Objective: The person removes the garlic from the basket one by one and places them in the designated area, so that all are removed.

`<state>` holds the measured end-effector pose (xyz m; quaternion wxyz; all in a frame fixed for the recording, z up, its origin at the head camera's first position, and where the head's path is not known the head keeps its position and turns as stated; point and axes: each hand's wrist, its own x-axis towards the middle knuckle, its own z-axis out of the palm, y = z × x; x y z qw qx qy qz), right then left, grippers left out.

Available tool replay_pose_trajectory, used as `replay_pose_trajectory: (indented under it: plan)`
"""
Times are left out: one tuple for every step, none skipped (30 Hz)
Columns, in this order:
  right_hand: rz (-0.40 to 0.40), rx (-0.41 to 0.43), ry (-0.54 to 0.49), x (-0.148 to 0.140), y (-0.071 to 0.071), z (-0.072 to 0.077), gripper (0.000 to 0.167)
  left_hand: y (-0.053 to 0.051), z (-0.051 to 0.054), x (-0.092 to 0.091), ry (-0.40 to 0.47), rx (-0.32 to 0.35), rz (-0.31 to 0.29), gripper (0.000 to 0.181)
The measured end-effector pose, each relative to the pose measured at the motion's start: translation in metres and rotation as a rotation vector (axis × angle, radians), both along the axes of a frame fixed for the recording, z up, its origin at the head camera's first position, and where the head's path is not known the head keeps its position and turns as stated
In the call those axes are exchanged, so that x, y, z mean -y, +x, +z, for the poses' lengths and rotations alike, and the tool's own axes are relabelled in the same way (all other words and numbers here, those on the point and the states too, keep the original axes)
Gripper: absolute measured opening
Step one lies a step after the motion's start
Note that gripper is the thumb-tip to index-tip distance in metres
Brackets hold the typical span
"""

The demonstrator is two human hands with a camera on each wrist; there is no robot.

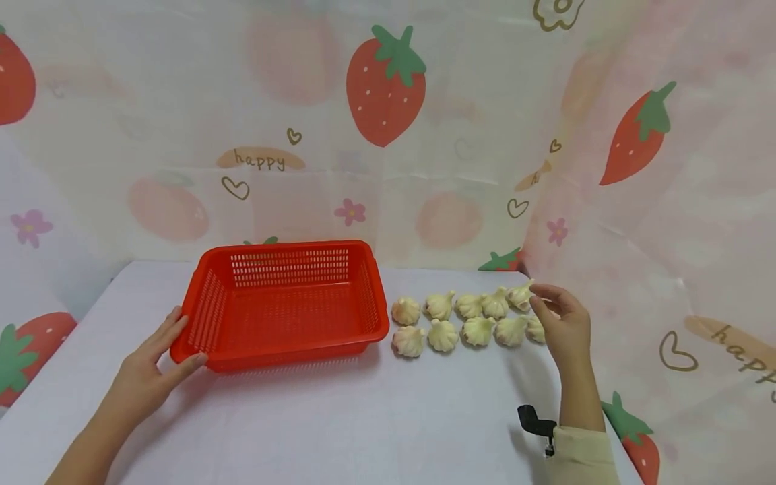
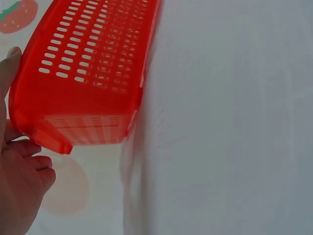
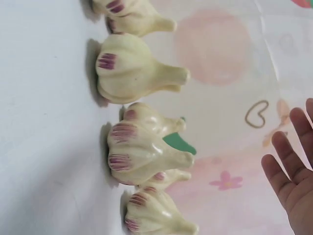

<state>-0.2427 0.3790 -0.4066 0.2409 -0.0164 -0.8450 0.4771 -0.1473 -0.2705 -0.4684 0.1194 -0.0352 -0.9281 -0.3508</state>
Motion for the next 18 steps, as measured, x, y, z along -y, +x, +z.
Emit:
replay_pose_trajectory:
  plan:
    - [0.015, 0.004, 0.019, 0.001, 0.001, 0.000, 0.032, -0.001, 0.001, 0.001, -0.008, 0.008, -0.002, 0.093]
    - [0.027, 0.008, 0.044, 0.002, 0.003, 0.000, 0.032, -0.002, 0.002, 0.002, -0.013, 0.014, -0.006, 0.093]
    - [0.041, 0.013, 0.065, 0.004, 0.004, 0.000, 0.032, -0.002, 0.003, 0.003, -0.020, 0.018, -0.009, 0.094]
    - [0.059, 0.011, 0.082, 0.005, 0.006, -0.001, 0.032, -0.003, 0.003, 0.003, -0.024, 0.022, -0.013, 0.094]
    - [0.077, 0.007, 0.098, 0.006, 0.007, -0.001, 0.031, -0.003, 0.003, 0.004, -0.026, 0.027, -0.017, 0.094]
    - [0.096, 0.004, 0.108, 0.007, 0.008, -0.001, 0.030, -0.003, 0.004, 0.004, -0.027, 0.035, -0.020, 0.095]
    - [0.111, -0.002, 0.120, 0.008, 0.009, -0.001, 0.029, -0.003, 0.005, 0.005, -0.030, 0.042, -0.025, 0.095]
    - [0.126, -0.008, 0.135, 0.010, 0.010, -0.002, 0.028, -0.003, 0.005, 0.005, -0.032, 0.044, -0.031, 0.095]
    - [0.138, -0.013, 0.147, 0.011, 0.012, -0.002, 0.027, -0.003, 0.006, 0.006, -0.034, 0.044, -0.039, 0.095]
    - [0.148, -0.015, 0.163, 0.013, 0.014, -0.003, 0.027, -0.003, 0.007, 0.007, -0.034, 0.043, -0.047, 0.095]
    - [0.154, -0.010, 0.175, 0.014, 0.015, -0.003, 0.027, -0.003, 0.009, 0.008, -0.036, 0.041, -0.053, 0.095]
    - [0.157, -0.001, 0.190, 0.015, 0.017, -0.004, 0.027, -0.004, 0.010, 0.009, -0.042, 0.037, -0.061, 0.095]
    - [0.158, 0.005, 0.212, 0.016, 0.020, -0.004, 0.027, -0.004, 0.011, 0.011, -0.046, 0.033, -0.069, 0.094]
    - [0.160, 0.010, 0.232, 0.016, 0.022, -0.005, 0.026, -0.005, 0.012, 0.012, -0.051, 0.031, -0.074, 0.094]
    - [0.162, 0.013, 0.248, 0.017, 0.024, -0.006, 0.026, -0.004, 0.013, 0.013, -0.056, 0.030, -0.076, 0.093]
    - [0.168, 0.010, 0.263, 0.018, 0.026, -0.007, 0.025, -0.004, 0.014, 0.015, -0.063, 0.038, -0.077, 0.093]
    - [0.175, 0.000, 0.273, 0.018, 0.027, -0.008, 0.024, -0.003, 0.015, 0.016, -0.072, 0.049, -0.077, 0.092]
    - [0.184, -0.015, 0.284, 0.018, 0.028, -0.010, 0.024, -0.001, 0.016, 0.018, -0.080, 0.060, -0.079, 0.091]
